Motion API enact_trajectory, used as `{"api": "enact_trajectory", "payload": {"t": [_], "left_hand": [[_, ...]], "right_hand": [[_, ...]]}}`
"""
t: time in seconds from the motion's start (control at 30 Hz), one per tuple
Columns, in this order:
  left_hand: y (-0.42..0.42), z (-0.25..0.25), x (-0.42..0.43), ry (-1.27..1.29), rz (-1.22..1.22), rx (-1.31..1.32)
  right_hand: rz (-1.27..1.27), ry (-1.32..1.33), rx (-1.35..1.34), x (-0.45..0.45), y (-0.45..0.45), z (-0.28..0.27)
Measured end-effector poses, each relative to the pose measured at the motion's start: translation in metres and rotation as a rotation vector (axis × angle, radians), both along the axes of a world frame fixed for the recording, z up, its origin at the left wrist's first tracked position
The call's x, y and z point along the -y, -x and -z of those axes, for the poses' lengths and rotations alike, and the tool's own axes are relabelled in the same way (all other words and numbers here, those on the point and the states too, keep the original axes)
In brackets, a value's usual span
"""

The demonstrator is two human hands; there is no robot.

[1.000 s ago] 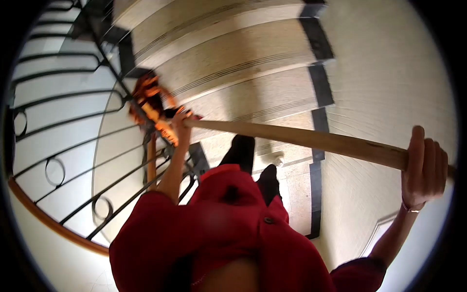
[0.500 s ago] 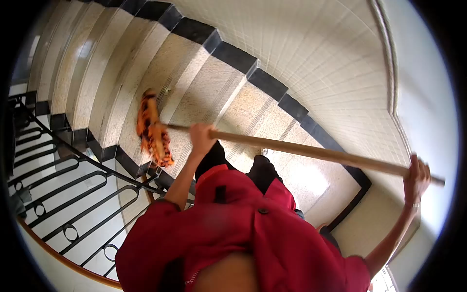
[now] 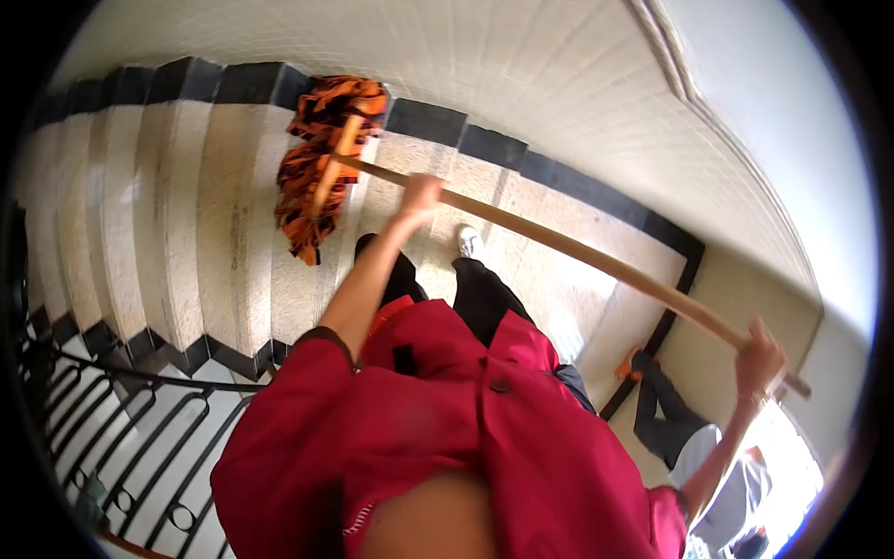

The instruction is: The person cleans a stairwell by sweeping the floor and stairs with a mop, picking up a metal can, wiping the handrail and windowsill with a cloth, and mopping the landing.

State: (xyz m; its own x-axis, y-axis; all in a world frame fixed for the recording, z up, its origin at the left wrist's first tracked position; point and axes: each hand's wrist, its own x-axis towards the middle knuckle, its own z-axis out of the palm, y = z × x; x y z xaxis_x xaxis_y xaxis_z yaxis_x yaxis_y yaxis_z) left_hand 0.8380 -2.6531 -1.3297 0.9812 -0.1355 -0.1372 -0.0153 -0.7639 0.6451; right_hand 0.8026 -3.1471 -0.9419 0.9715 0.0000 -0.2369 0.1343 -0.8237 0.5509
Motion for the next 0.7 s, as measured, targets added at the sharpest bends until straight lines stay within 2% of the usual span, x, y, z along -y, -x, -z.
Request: {"api": "enact_trajectory", "payload": {"t": [0.07, 0.13, 0.2, 0.23, 0.27, 0.33, 0.37, 0.43, 0.47, 0.53, 0.57, 0.7], "left_hand": [[-0.015, 0.004, -0.046, -0.028, 0.088, 0.153], [-0.033, -0.009, -0.074, -0.123, -0.013, -0.156], [-0.043, 0.001, -0.105, -0.230, 0.005, -0.069], [-0.043, 0.003, -0.118, -0.245, 0.007, 0.149], [-0.043, 0.008, -0.120, -0.267, -0.051, 0.078], [-0.036, 0.017, -0.117, -0.142, -0.150, 0.297], [-0.029, 0.007, -0.107, -0.119, -0.173, 0.276], [-0.012, -0.035, -0.076, 0.001, -0.248, 0.324], [-0.006, -0.023, -0.059, 0.078, -0.270, 0.238], [0.017, -0.038, -0.027, 0.222, -0.362, 0.253], [0.035, -0.062, -0.022, 0.156, -0.317, 0.101], [0.134, -0.065, -0.029, 0.104, -0.487, 0.087]], "right_hand": [[-0.036, 0.030, 0.052, -0.048, -0.015, 0.024], [-0.085, -0.013, 0.083, -0.099, -0.030, 0.028], [-0.134, -0.051, 0.124, -0.119, -0.041, 0.029], [-0.159, -0.067, 0.147, -0.125, -0.045, 0.028], [-0.191, -0.087, 0.171, -0.132, -0.051, 0.026], [-0.146, -0.016, 0.098, -0.127, -0.056, 0.001], [-0.309, 0.008, 0.165, -0.130, -0.057, -0.019], [-0.348, 0.109, 0.189, -0.059, -0.078, -0.058], [-0.419, 0.049, 0.278, -0.035, -0.095, -0.084], [-0.143, 0.160, 0.176, -0.087, -0.122, -0.128], [-0.011, 0.228, 0.119, -0.114, -0.135, -0.150], [-1.135, 0.496, 0.237, -0.199, -0.152, -0.158]]}}
